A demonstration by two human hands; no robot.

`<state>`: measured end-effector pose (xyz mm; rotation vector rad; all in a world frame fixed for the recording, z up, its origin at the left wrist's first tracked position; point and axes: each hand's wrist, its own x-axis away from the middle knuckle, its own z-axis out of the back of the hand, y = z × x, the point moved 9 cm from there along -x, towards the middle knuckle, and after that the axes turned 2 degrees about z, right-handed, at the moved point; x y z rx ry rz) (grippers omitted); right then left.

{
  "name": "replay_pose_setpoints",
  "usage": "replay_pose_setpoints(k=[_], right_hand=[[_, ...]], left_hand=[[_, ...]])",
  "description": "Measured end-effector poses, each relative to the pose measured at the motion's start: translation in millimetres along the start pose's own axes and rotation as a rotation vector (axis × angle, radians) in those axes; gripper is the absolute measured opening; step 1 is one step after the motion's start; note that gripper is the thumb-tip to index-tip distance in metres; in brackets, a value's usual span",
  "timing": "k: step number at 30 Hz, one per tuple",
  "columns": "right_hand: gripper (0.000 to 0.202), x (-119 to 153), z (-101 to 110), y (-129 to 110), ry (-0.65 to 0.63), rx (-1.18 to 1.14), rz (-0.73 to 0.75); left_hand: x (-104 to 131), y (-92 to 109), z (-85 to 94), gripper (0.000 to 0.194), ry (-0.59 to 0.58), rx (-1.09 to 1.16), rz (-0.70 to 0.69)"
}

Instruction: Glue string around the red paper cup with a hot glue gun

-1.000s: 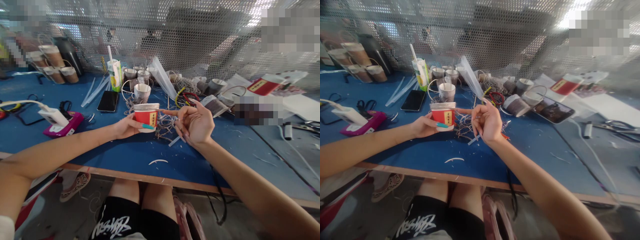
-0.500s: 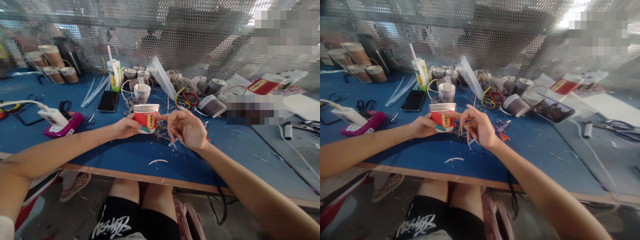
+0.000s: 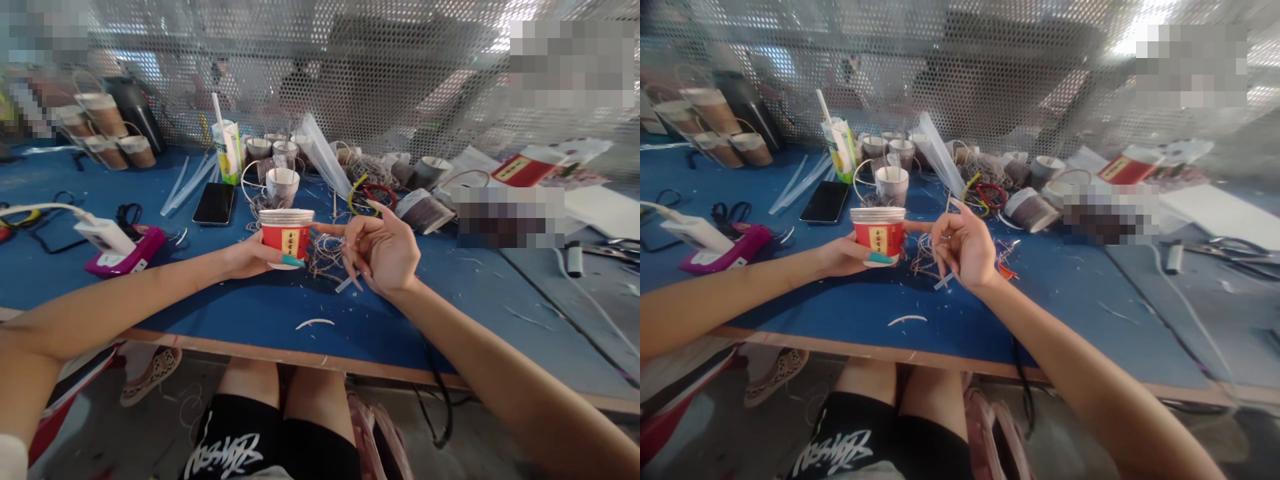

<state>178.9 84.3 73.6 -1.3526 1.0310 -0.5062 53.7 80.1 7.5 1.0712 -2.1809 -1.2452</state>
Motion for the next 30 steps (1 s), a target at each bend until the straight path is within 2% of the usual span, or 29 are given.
replay_pose_setpoints(k=[7, 10, 14, 16, 20, 25, 28, 30], right_hand=[[0.049, -1, 15, -6, 0.117, 0.02, 0.073], [0.049, 2, 4, -8, 0.06, 0.043, 0.071], [0.051, 7, -14, 0, -0.058, 0.1, -0.028], [0.051, 7, -16, 2, -0.064, 0.104, -0.05], [0.049, 4, -5, 1, 0.014, 0.096, -0.037], [0.048, 0, 9, -2, 0.088, 0.079, 0.034], [0.051, 1, 11, -8, 0.126, 0.103, 0.091], [0.052, 2, 6, -6, 0.112, 0.117, 0.055]], left_hand=[[0, -1, 3.6, 0.053, 0.032, -0.026, 0.014], [0, 1, 0.1, 0.055, 0.024, -0.023, -0.005], [-1, 1, -6.3, 0.057, -0.031, -0.027, -0.01], [-1, 1, -6.2, 0.053, -0.047, -0.024, -0.01], [0, -1, -3.9, 0.049, -0.08, -0.005, 0.003], [1, -1, -3.2, 0.052, -0.096, 0.062, 0.035], [1, 0, -3.3, 0.05, -0.083, 0.09, 0.037], [1, 2, -4.1, 0.048, -0.079, 0.096, 0.031]])
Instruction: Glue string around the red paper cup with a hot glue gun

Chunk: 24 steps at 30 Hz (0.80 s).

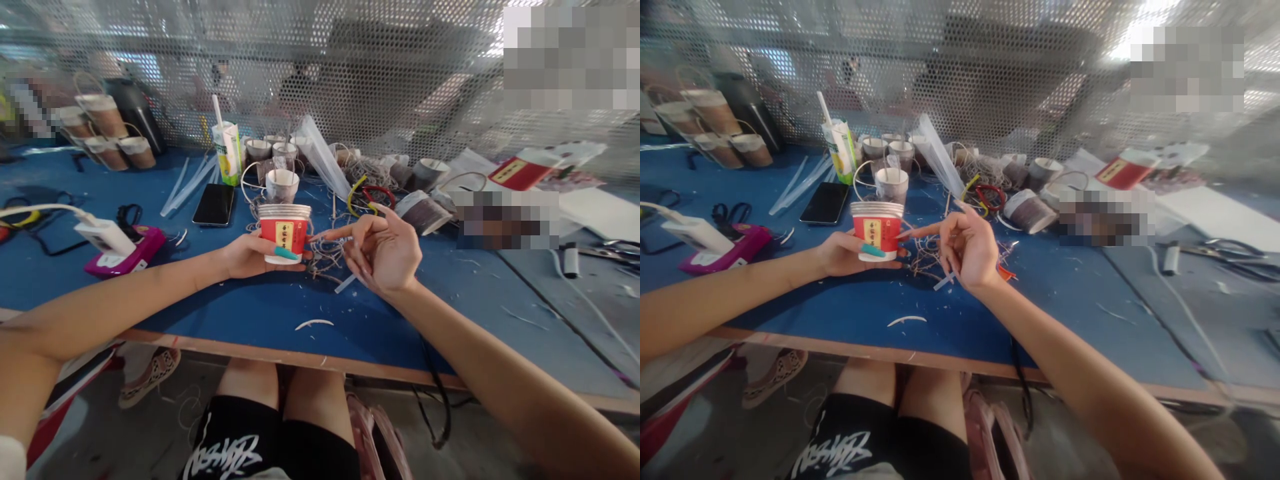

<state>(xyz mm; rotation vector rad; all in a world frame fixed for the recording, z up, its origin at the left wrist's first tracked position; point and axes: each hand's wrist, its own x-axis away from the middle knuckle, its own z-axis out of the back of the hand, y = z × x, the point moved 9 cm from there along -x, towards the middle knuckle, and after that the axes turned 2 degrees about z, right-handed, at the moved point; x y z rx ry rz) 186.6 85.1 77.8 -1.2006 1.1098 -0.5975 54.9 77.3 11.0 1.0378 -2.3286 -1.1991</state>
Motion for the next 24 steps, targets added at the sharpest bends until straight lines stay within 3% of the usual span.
replay_pose_setpoints(k=[7, 11, 14, 17, 19, 22, 24], right_hand=[[0.043, 7, -25, 7, -0.195, -0.051, -0.065], [0.043, 10, -30, 7, -0.259, 0.071, -0.049], [0.039, 11, -24, -18, -0.189, 0.472, 0.101], [0.033, 22, 4, -59, 0.162, 1.154, 0.274], [0.042, 33, 25, -69, 0.316, 1.487, 0.235], [0.051, 41, 43, -58, 0.227, 1.667, 0.17], [0.042, 47, 42, -54, 0.178, 1.599, 0.214]], left_hand=[[-2, 3, 3.8, 0.055, 0.038, 0.001, -0.029], [-2, 5, 15.1, 0.051, 0.134, -0.054, -0.072], [-2, 8, 20.5, 0.05, 0.22, -0.066, -0.096], [-2, 9, 19.1, 0.049, 0.242, -0.034, -0.093], [-3, 9, 17.3, 0.05, 0.226, -0.02, -0.09], [-4, 8, 17.5, 0.049, 0.206, -0.032, -0.08], [-4, 6, 18.6, 0.047, 0.204, -0.04, -0.071]])
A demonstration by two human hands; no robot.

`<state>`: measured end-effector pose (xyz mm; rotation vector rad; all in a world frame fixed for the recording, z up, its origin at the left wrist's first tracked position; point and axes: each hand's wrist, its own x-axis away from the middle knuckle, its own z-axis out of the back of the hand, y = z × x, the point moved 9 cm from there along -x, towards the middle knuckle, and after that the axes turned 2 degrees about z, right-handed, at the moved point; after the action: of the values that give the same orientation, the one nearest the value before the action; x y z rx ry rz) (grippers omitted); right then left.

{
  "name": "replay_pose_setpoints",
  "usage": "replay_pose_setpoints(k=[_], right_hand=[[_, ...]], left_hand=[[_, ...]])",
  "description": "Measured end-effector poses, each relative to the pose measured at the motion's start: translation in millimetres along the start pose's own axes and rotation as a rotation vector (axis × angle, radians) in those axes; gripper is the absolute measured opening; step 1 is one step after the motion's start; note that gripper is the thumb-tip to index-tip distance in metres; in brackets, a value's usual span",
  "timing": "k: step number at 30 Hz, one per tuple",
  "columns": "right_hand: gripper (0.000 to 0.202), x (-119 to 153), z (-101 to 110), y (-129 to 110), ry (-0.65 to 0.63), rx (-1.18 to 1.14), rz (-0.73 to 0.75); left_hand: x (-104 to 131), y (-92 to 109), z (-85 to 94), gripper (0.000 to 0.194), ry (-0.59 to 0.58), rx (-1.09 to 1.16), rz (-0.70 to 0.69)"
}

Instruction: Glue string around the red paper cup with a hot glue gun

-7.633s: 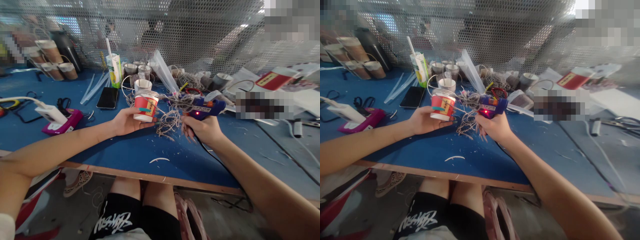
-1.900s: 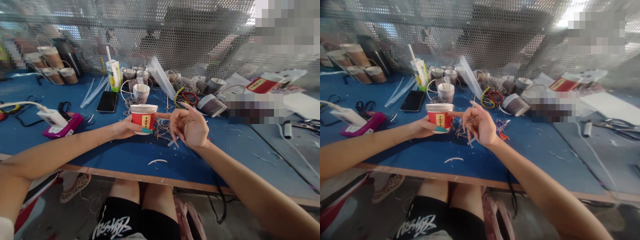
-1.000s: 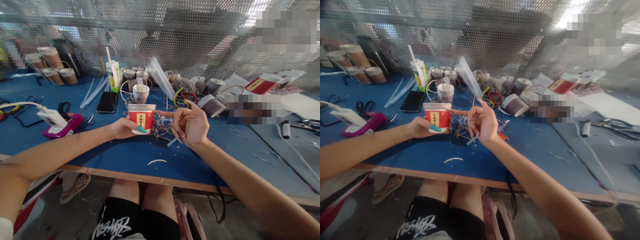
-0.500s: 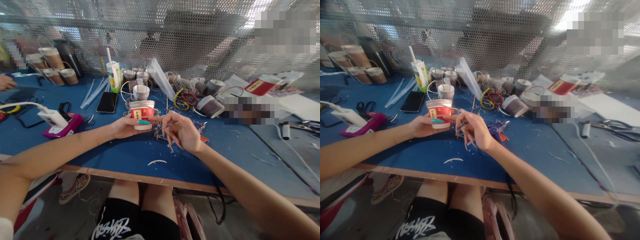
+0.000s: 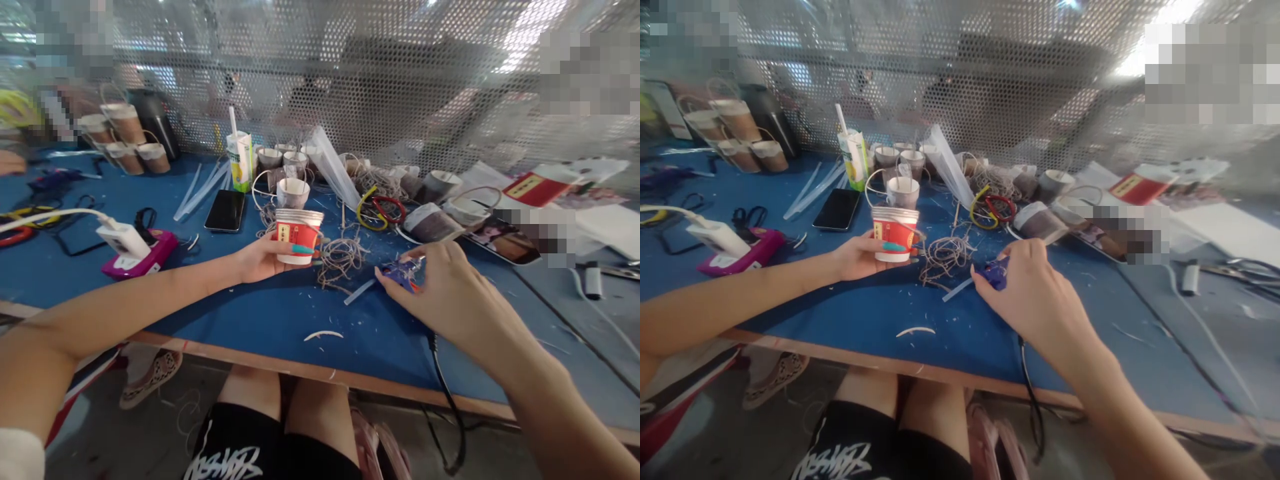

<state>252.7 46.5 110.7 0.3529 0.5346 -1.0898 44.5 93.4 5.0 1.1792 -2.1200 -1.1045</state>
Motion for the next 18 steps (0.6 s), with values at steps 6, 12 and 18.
replay_pose_setpoints(k=[6, 12, 18], right_hand=[[0.006, 4, 2, -61, -0.128, -0.788, 0.276], [0.015, -5, -25, -93, -0.435, -1.046, 0.342], [0.024, -7, -42, -72, -0.491, -1.346, 0.062]], left_hand=[[0, -2, -6.8, 0.044, -0.054, 0.013, 0.014], [4, -8, -18.0, 0.044, -0.155, 0.023, 0.063], [3, -10, -17.5, 0.046, -0.198, 0.079, 0.079]])
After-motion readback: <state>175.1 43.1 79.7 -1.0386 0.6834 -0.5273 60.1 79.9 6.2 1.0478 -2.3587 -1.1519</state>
